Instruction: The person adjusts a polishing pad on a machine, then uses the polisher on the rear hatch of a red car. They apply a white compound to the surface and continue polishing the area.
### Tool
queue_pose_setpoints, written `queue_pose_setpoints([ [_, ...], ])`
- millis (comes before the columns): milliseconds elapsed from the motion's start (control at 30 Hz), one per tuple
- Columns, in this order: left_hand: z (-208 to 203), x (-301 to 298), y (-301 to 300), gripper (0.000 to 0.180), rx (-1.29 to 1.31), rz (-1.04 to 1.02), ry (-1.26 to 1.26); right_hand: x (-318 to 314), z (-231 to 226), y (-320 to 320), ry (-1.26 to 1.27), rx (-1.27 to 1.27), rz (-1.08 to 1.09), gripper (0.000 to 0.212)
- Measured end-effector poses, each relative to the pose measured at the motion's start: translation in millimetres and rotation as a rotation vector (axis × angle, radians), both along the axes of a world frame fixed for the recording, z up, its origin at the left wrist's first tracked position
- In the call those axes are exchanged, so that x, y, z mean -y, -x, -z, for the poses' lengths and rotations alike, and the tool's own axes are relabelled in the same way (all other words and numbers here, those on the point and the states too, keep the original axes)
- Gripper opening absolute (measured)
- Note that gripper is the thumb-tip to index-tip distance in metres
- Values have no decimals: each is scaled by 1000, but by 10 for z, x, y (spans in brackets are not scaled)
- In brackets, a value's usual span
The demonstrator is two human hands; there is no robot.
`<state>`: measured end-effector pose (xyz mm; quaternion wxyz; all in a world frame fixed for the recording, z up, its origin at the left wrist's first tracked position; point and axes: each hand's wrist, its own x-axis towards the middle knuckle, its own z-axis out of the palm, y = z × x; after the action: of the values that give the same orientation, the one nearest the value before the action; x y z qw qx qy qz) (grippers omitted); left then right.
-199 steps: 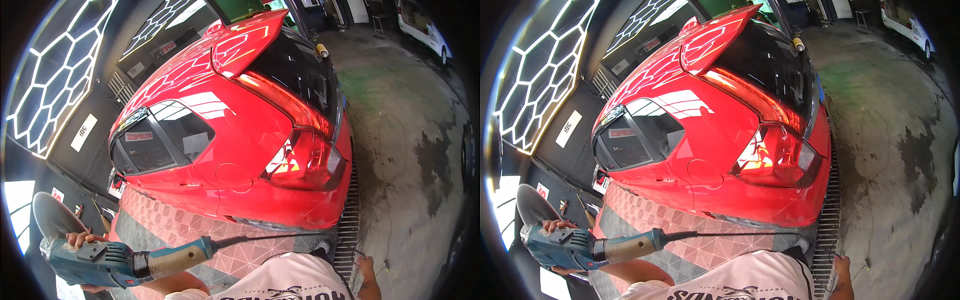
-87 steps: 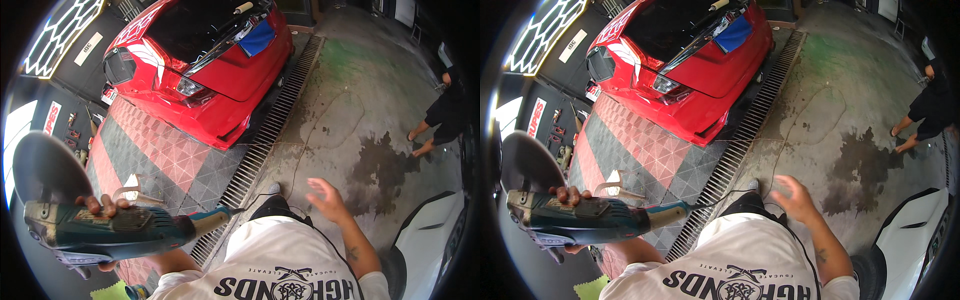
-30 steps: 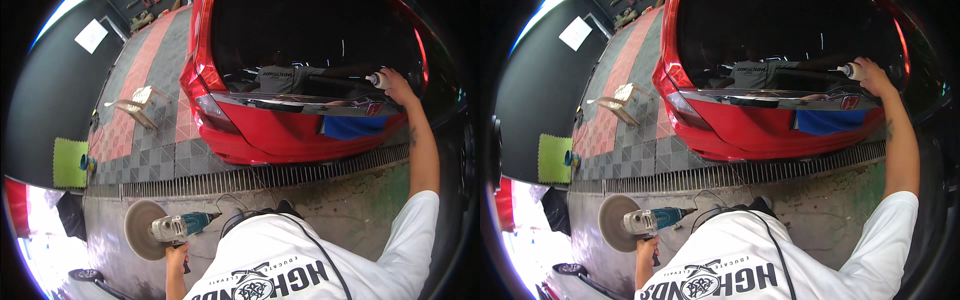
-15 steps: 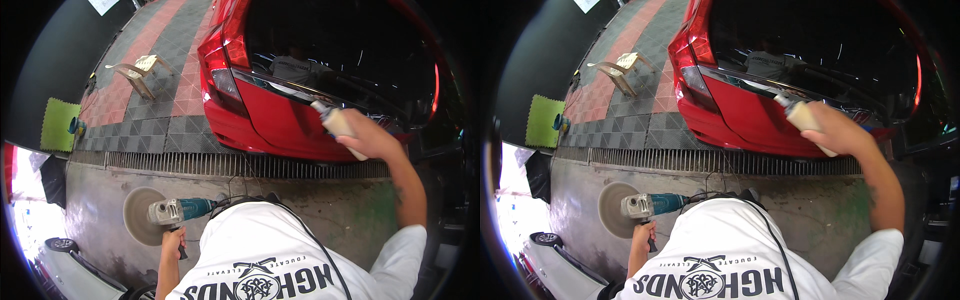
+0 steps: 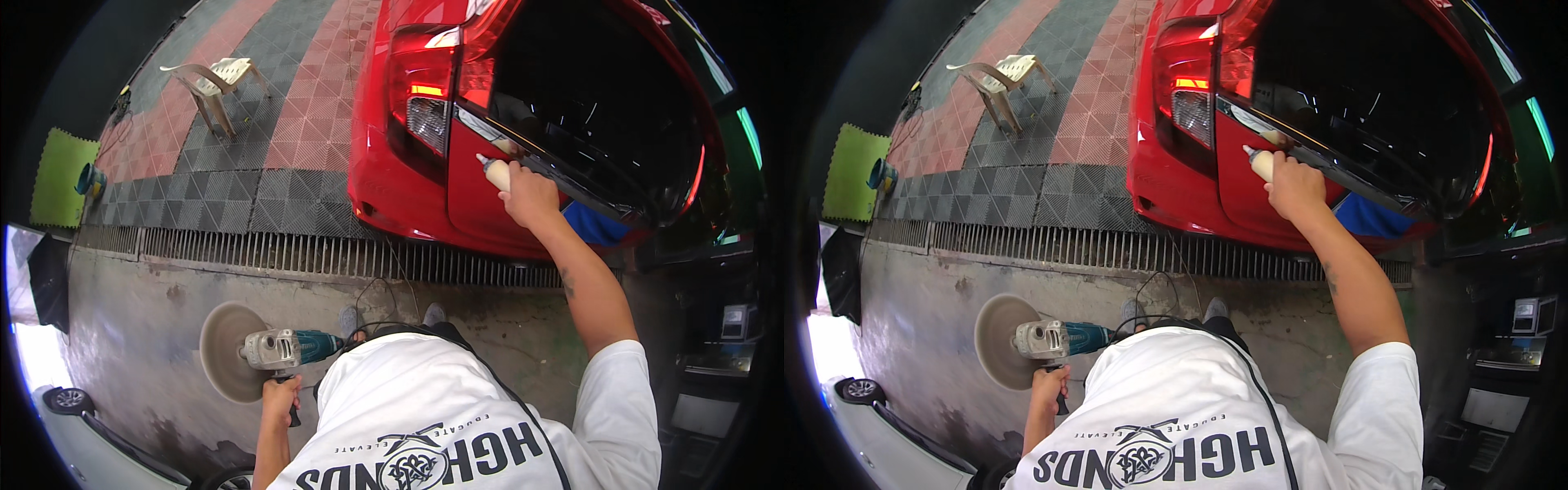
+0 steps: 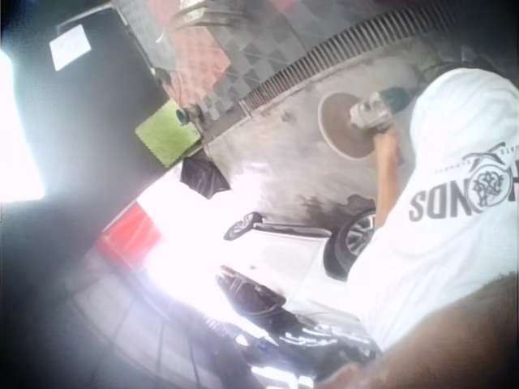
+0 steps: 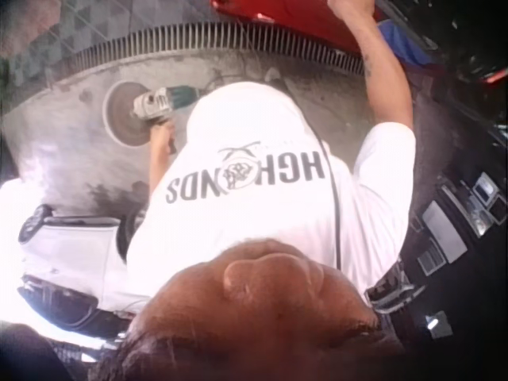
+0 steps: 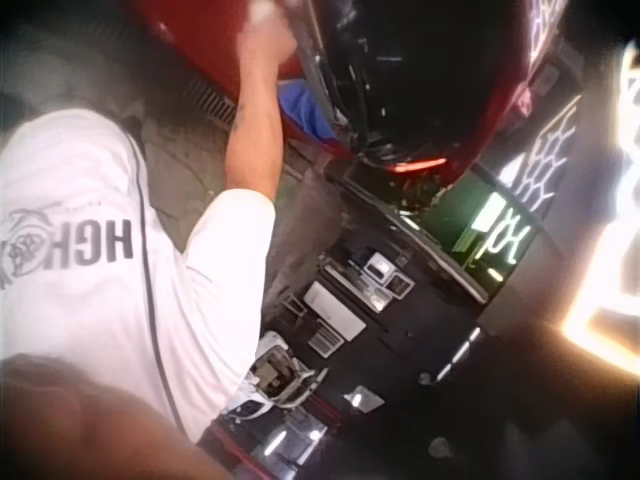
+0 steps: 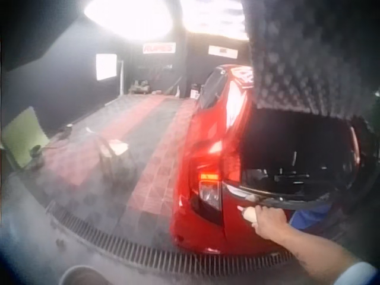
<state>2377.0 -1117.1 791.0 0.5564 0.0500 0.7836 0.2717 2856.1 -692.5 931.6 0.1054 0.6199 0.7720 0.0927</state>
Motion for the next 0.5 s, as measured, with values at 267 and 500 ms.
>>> queue_pose_setpoints([
  [267, 194, 142, 810, 21, 1, -45, 74, 95, 76, 202, -72, 55, 66, 58],
  [500, 90, -49, 1157, 21, -8, -89, 34, 203, 148, 108, -53, 23, 152, 57],
])
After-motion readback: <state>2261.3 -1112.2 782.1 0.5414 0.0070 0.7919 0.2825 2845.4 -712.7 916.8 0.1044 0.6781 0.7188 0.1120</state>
